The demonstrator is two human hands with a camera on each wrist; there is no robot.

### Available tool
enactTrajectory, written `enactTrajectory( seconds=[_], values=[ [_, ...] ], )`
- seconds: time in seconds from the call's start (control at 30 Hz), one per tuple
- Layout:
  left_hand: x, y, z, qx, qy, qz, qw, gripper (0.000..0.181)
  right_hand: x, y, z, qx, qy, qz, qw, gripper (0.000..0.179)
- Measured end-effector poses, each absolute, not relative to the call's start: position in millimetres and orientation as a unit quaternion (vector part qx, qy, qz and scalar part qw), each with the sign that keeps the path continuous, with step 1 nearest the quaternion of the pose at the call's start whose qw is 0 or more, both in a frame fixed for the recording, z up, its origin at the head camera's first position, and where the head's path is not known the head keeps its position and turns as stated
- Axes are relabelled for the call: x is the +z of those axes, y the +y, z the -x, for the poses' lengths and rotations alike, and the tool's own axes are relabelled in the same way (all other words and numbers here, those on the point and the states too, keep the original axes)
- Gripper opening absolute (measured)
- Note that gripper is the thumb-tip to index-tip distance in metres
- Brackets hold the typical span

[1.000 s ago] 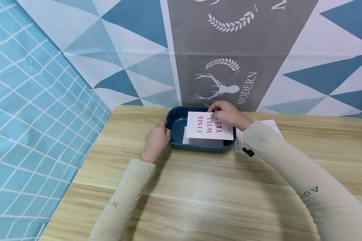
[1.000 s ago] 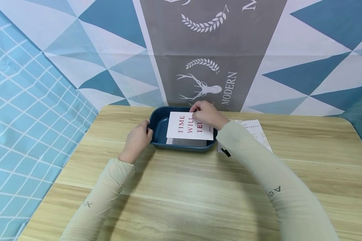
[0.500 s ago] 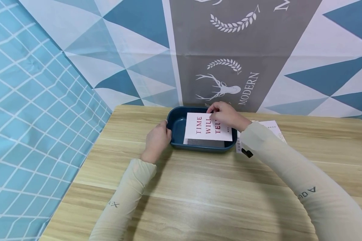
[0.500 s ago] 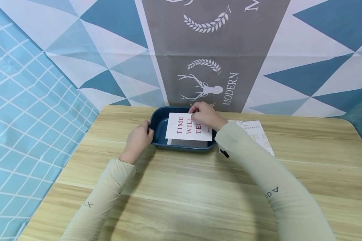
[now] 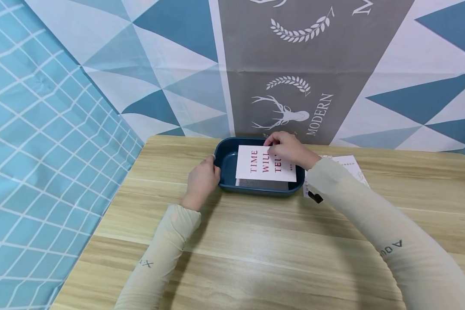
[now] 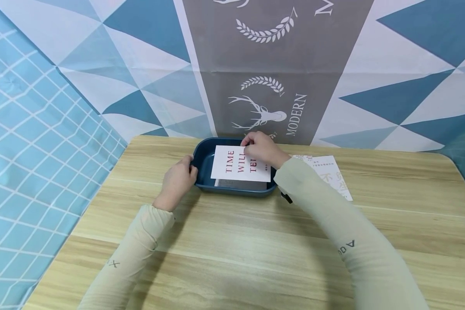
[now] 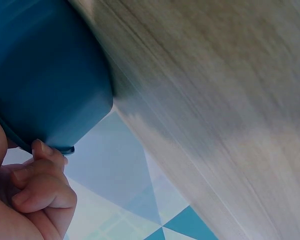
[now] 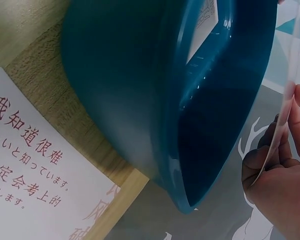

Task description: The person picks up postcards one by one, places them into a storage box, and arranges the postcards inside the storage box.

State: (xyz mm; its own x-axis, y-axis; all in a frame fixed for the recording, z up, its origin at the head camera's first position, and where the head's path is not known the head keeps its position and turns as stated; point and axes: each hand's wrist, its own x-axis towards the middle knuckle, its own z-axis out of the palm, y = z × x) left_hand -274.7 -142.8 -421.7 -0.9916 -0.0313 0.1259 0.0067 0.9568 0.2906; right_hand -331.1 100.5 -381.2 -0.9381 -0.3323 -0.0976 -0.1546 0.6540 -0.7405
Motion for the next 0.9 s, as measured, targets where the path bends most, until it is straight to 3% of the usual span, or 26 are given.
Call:
enactTrajectory(
  seconds=[0.9],
  values=[
    [-422.6, -143.3, 275.8, -0.155, -0.986, -0.008, 0.06, 0.033, -389.4, 92.6, 331.7, -0.397, 0.901, 0.127, 0.121, 0.025]
  ],
)
